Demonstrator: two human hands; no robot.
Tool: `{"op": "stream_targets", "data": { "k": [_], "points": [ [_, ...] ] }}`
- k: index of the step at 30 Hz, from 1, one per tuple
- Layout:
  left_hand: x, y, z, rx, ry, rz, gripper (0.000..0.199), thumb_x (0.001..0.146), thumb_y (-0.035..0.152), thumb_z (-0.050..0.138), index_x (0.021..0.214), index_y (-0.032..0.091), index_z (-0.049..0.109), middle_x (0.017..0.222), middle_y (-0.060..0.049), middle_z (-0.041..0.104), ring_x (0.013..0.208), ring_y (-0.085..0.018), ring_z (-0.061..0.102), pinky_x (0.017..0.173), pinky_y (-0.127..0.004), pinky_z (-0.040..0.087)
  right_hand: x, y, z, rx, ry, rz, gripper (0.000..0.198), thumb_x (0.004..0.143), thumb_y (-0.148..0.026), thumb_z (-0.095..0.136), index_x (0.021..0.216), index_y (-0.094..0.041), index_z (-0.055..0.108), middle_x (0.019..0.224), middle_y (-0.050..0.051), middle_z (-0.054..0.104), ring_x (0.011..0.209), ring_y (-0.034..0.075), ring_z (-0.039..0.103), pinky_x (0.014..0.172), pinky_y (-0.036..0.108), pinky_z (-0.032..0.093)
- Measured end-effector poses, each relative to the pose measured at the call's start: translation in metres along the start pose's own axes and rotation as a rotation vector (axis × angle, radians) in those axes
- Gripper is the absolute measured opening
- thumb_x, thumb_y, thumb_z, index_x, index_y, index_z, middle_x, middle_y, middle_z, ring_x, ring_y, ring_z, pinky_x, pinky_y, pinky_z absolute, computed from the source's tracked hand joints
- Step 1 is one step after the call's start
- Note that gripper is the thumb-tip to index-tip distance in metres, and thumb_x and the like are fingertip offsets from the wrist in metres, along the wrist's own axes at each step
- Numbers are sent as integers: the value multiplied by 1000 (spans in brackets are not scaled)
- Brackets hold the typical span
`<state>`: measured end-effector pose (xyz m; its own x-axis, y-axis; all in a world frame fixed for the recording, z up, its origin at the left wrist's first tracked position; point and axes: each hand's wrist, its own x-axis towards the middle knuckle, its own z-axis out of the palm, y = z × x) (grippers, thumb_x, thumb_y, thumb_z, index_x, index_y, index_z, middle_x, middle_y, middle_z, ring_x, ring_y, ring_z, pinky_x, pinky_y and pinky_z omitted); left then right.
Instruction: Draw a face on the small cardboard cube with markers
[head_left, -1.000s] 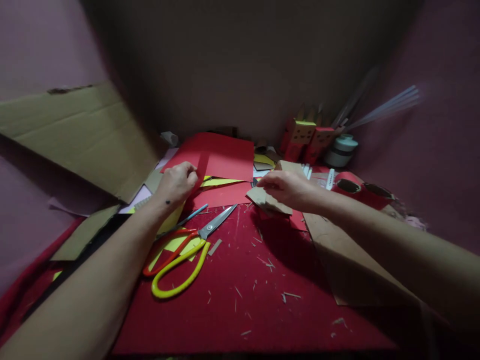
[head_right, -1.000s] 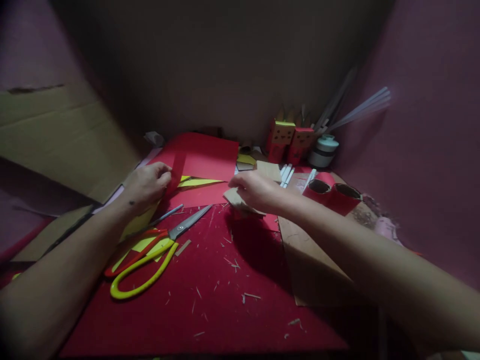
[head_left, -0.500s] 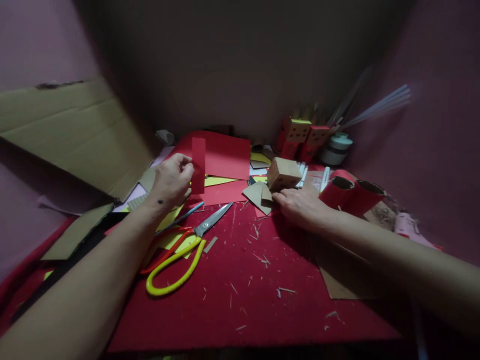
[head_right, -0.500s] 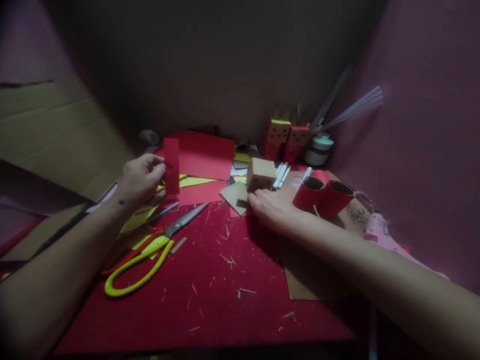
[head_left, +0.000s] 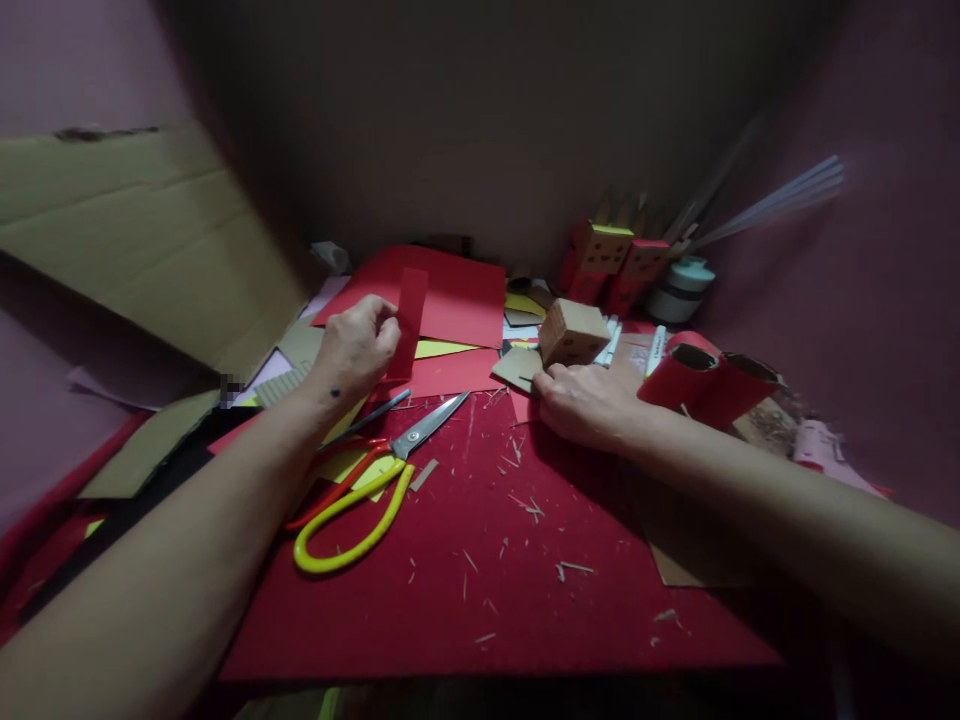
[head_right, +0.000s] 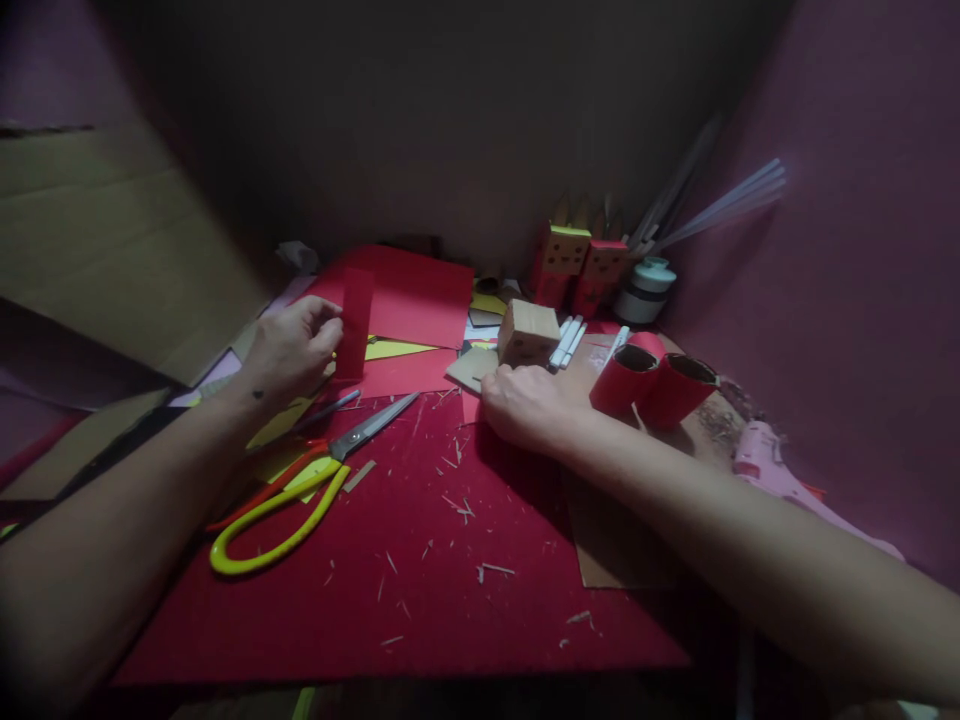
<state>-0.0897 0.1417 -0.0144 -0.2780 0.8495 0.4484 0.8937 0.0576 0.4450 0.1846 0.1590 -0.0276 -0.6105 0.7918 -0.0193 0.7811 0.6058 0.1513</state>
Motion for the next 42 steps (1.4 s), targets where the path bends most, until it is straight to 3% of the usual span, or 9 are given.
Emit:
{"op": "stream_targets", "data": {
  "k": [7,14,18,23,28,33,36,40,42],
  "points": [
    [-1,0,2,25,-20,18,31,87,22,48,108,17,71,96,-11,77,88,-27,71,81,-37,51,13,26,-1,89,49,60,38,89,-11,44,121,-17,64,105,16,73,87,27,68,68,35,46],
    [2,0,-1,9,1,-5,31,88,21,50,108,18,72,99,-9,78,90,-25,71,83,-34,52,8,34,0,198,132,4,27,92,-17,47,98,-19,73,111,12,69,95,25,65,77,35,48],
    [6,-2,-8,-7,39,-34,32,88,20,50,111,14,72,102,-9,77,94,-25,70,87,-34,52,0,28,-1,275,45,-154,21,89,-18,56,96,-22,75,109,7,71,93,21,67,78,32,48],
    [6,-2,-8,-29,40,-45,31,87,20,50,108,15,72,102,-6,77,98,-25,70,90,-36,53,6,21,-6,328,-80,-259,31,89,-15,56,116,-23,70,126,10,65,101,23,65,83,33,49],
    [4,2,-7,-32,26,-45,30,86,20,51,106,18,73,103,-8,78,95,-26,71,91,-37,53,21,19,-19,378,-182,-264,33,81,-20,70,113,-18,68,113,12,66,94,23,63,78,32,48],
    [5,1,-10,-12,12,-65,35,85,21,49,111,14,73,104,-11,78,92,-26,71,89,-36,53,24,21,-26,442,-216,-254,17,71,-20,76,79,-19,62,88,6,64,73,18,55,61,29,40],
    [6,-1,-14,0,11,-80,38,87,24,47,115,15,71,109,-10,78,93,-25,71,88,-34,54,16,20,-31,520,-205,-270,26,67,-23,79,67,-20,53,83,4,60,71,16,51,60,29,38],
    [9,-3,-21,43,-44,-92,39,84,26,47,113,15,72,114,-12,76,101,-28,70,92,-36,52,1,18,-40,732,-175,-217,23,75,-29,74,83,-21,54,76,0,62,68,15,58,58,26,45],
    [11,-3,-23,64,-120,-91,38,80,26,49,106,16,74,110,-12,77,102,-30,70,93,-37,51,-2,22,-45,981,-48,-100,26,75,-28,75,91,-22,55,80,1,66,68,16,62,58,27,51]
  ]
}}
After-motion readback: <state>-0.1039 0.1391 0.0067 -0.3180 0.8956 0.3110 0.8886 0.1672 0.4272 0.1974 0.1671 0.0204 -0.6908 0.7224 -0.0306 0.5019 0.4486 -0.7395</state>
